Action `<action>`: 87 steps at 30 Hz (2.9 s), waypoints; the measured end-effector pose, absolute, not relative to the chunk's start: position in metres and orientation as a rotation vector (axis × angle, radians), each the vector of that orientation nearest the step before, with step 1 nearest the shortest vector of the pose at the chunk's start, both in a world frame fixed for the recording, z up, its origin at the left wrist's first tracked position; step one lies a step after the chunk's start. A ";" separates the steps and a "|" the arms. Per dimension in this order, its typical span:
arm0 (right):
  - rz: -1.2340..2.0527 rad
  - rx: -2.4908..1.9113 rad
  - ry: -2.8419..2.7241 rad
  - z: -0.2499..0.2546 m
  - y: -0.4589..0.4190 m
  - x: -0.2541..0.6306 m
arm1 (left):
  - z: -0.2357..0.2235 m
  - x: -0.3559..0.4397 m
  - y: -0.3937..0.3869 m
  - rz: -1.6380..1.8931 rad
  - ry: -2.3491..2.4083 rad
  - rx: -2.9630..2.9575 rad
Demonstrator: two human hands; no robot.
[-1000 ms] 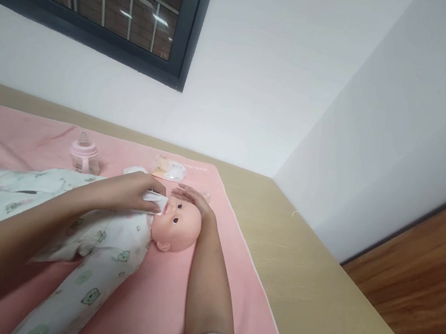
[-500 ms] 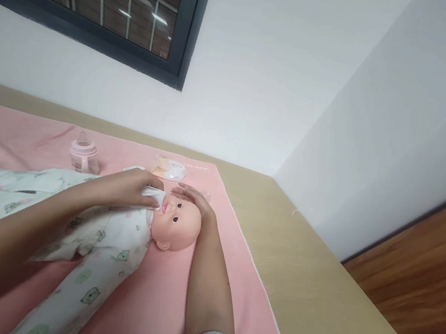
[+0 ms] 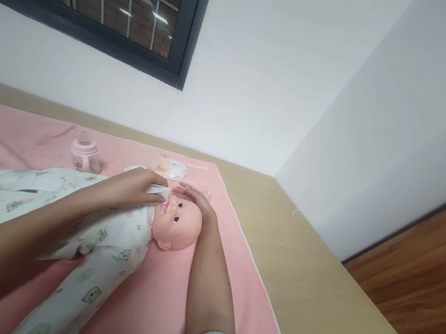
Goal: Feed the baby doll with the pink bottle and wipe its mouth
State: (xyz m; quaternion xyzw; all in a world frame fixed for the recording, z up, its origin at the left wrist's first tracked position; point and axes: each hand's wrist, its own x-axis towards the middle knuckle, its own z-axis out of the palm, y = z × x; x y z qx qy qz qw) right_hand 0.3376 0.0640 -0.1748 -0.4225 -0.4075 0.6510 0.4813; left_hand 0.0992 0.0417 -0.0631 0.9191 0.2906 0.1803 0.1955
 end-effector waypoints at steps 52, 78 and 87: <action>1.081 -1.073 -1.839 -0.045 0.017 0.300 | -0.052 0.069 0.071 0.845 1.005 2.173; 1.466 -0.999 -0.926 -0.173 0.075 0.337 | -0.043 -0.045 0.132 1.105 1.463 1.892; 1.215 -0.854 -1.022 -0.152 0.071 0.342 | -0.079 -0.070 0.176 0.683 1.648 2.065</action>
